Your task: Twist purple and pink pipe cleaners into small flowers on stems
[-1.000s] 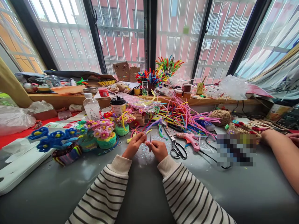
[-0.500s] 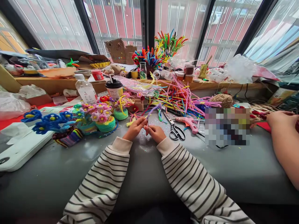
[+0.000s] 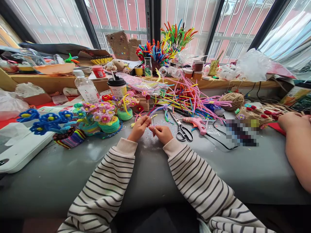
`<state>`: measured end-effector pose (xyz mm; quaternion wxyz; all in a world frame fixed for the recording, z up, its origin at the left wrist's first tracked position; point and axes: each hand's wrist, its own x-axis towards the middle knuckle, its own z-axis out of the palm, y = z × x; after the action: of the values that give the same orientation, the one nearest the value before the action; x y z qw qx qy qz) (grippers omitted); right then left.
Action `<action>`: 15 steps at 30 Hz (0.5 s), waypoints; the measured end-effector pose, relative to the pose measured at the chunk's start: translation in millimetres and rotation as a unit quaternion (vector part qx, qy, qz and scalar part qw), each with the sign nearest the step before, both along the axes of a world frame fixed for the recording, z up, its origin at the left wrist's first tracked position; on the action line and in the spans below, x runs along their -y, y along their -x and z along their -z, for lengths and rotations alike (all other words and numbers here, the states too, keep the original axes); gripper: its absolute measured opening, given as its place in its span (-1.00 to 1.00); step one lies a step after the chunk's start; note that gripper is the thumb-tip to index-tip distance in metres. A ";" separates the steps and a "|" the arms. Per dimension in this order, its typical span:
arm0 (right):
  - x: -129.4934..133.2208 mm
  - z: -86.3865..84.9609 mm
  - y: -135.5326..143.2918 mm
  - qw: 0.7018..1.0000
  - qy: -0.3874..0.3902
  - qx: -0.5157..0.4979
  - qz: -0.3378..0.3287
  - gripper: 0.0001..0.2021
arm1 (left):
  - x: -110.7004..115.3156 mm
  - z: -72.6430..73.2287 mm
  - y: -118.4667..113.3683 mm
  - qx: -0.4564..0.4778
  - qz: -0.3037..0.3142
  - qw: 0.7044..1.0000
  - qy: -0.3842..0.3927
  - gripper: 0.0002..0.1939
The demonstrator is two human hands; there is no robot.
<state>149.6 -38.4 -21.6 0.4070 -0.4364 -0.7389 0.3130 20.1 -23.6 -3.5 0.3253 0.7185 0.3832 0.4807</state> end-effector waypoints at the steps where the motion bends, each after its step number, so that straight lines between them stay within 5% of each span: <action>1: -0.3 0.4 0.2 1.000 0.007 -0.003 -0.008 -0.46 | 0.3 -0.4 -0.2 0.006 -0.001 1.000 0.000 -0.74; 8: -0.8 -0.1 0.1 0.999 0.031 -0.003 -0.044 -0.40 | 2.2 -0.7 -0.5 -0.005 0.035 0.999 0.003 -0.76; 15: 3.6 -4.9 -1.8 1.000 0.006 -0.007 0.000 -0.45 | 3.8 -2.9 0.0 -0.003 0.079 0.996 0.030 -0.75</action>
<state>151.5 -42.0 -16.8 0.4098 -0.4361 -0.7341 0.3209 20.0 -27.4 -0.6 0.3823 0.7378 0.3402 0.4402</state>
